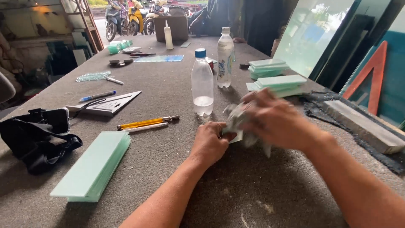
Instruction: The person wipes multiple small rectangular glass pieces with a cloth on a workbench. They handle each piece one at a time, wiping both sides and edges, then place them into a growing stack. The person occasionally picks up a water bottle but does not pour it.
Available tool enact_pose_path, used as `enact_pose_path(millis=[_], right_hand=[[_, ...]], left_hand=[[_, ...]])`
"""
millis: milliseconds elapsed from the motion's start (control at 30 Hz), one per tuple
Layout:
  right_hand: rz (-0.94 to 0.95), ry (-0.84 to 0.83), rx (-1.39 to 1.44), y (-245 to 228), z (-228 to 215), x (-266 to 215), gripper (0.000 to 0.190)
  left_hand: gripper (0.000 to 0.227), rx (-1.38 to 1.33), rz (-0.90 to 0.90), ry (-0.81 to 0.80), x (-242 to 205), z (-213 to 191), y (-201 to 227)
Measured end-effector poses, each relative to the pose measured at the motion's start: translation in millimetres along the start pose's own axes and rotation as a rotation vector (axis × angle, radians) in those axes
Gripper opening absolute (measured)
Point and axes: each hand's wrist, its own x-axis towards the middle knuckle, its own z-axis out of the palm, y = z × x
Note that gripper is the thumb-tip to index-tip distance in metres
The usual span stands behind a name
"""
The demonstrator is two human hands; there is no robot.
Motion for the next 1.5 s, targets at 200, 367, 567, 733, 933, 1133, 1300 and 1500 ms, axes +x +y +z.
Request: enact_pose_path(millis=[200, 367, 567, 733, 933, 1133, 1300, 1500], right_hand=[[-0.091, 0.022, -0.088, 33.9, 40.5, -5.8, 0.038], [0.188, -0.04, -0.079, 70.5, 24.1, -30.8, 0.03], [0.607, 0.314, -0.115, 122.6, 27.4, -65.7, 0.032], [0.445, 0.377, 0.044, 43.9, 22.3, -23.8, 0.043], [-0.142, 0.078, 0.097, -43.4, 34.9, 7.3, 0.047], [-0.22, 0.157, -0.204, 15.8, 62.7, -9.0, 0.03], [-0.052, 0.162, -0.301, 27.0, 48.9, -10.9, 0.026], [-0.013, 0.29, 0.095, 26.5, 20.3, -14.5, 0.035]], left_hand=[[0.022, 0.069, 0.097, 0.109, -0.4, 11.4, -7.9], [0.016, 0.082, 0.085, 0.108, 15.7, 17.9, -25.5], [0.053, -0.48, -0.239, 0.088, 1.2, -5.9, -14.3], [0.067, -0.907, -0.319, 0.047, 0.8, -13.9, -15.5], [0.044, -0.8, -0.304, 0.033, 6.8, -7.5, -27.4], [0.058, -0.805, -0.32, 0.038, 19.7, -2.1, -37.7], [0.043, -1.07, -0.515, 0.045, 25.7, -9.2, -49.2], [0.023, -1.262, -0.616, -0.123, -3.0, -27.9, -9.2]])
